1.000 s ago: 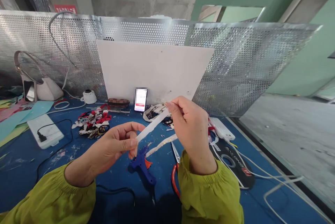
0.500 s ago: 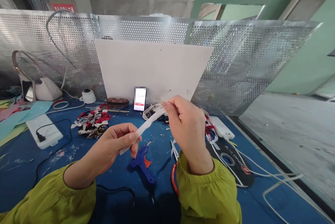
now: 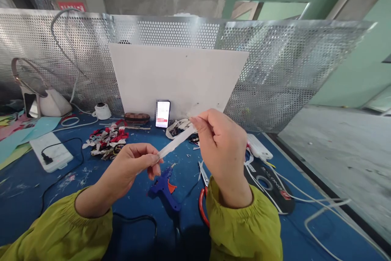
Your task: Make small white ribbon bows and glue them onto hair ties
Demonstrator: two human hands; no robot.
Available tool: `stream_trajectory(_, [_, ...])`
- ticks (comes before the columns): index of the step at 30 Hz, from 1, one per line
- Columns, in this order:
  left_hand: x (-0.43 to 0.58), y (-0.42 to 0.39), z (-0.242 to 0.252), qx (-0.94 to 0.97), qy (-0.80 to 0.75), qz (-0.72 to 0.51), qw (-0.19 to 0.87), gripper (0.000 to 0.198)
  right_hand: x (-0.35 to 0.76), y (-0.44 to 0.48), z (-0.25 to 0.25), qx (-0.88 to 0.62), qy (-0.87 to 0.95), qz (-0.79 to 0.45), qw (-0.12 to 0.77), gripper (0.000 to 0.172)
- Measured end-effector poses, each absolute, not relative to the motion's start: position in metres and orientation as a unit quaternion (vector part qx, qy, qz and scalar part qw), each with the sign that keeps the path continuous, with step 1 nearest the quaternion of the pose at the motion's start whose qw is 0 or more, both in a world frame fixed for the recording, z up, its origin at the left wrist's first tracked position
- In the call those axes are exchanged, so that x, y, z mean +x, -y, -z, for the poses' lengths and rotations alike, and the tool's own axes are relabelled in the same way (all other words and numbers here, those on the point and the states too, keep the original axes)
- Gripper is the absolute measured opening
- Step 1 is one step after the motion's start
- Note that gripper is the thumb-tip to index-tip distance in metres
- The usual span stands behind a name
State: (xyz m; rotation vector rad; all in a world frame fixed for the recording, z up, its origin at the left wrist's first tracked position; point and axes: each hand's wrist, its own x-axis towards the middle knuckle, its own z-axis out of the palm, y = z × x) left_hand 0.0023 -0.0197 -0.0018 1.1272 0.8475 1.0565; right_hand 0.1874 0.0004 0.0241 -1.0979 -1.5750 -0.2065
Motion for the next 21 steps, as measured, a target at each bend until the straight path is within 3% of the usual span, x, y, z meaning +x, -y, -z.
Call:
stream_trajectory(7, [0.0009, 0.0204, 0.0009, 0.475, -0.378, -0.454, 0.652, 0.005, 0.1872, -0.0036, -0.0206, -0.481, 0.648, 0.118, 0.579, 0.023])
stream_trajectory(16, [-0.001, 0.0232, 0.001, 0.478, -0.331, -0.457, 0.674, 0.023, 0.1888, -0.0043, -0.0222, -0.499, 0.665, 0.118, 0.543, 0.024])
stream_trajectory(21, [0.0013, 0.0206, 0.0029, 0.492, -0.369, -0.461, 0.64, 0.019, 0.1856, -0.003, -0.0216, -0.48, 0.68, 0.102, 0.546, 0.025])
